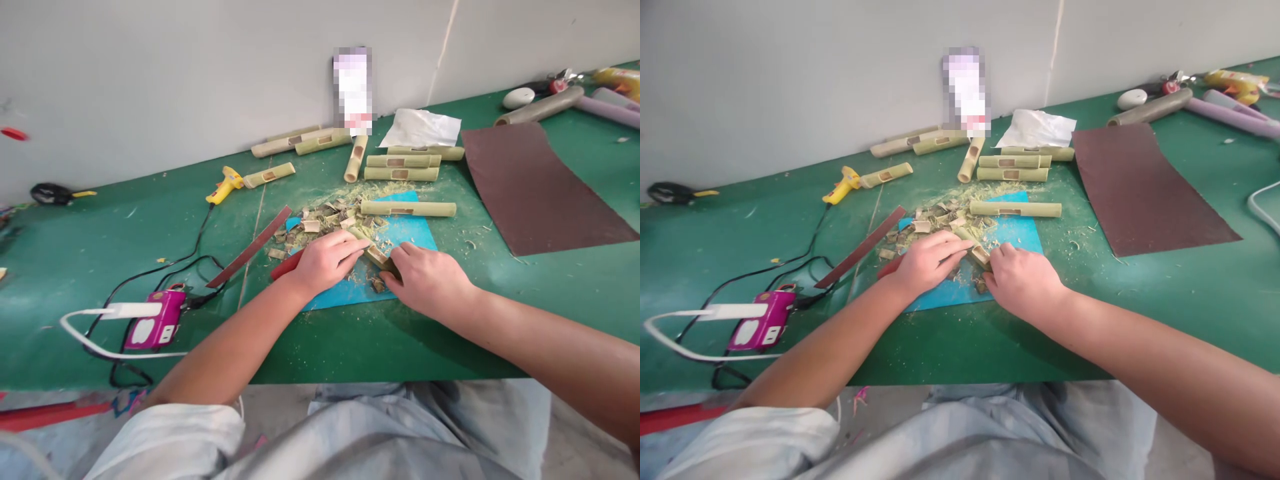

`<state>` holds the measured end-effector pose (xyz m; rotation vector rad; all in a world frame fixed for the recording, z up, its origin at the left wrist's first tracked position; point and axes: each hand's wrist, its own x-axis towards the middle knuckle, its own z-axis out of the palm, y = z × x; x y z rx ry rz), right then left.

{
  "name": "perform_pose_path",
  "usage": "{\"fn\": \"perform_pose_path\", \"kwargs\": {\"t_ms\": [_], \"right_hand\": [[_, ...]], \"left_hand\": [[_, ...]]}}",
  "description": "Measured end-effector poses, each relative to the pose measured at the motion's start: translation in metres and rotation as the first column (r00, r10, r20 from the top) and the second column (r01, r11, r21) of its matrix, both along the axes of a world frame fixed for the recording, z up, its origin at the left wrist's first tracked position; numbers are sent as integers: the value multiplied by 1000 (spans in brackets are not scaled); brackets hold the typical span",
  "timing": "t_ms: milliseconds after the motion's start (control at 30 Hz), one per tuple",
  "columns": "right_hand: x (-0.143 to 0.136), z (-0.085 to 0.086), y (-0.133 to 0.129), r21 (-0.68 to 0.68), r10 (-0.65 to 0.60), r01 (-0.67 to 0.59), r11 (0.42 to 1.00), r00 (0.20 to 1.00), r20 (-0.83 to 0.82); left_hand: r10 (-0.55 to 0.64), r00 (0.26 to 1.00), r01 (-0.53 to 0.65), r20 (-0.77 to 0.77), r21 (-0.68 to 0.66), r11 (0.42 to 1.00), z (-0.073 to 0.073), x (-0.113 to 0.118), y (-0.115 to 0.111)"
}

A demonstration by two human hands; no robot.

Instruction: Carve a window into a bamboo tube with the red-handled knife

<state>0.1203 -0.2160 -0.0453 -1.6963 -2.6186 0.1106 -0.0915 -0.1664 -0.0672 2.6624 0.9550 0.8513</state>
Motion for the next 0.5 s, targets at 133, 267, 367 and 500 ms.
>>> {"fn": "perform_pose_path", "kwargs": {"t_ms": [133,267,367,500], "right_hand": [[1,-2,1,10,-7,7,1000,1000,-16],[1,-5,2,11,-20,20,1000,999,-28],[-2,-4,0,18,-10,10,1000,1000,-13],[-5,-1,-1,14,45,-45,999,999,15]], "left_hand": [[13,1000,-12,-13,9,1000,-1,0,0],[20,1000,-20,-8,40,999,-2,1,-1],[8,1000,-8,2,35,999,-2,2,-1],[4,1000,-4,12,1,1000,-2,5,0]]}}
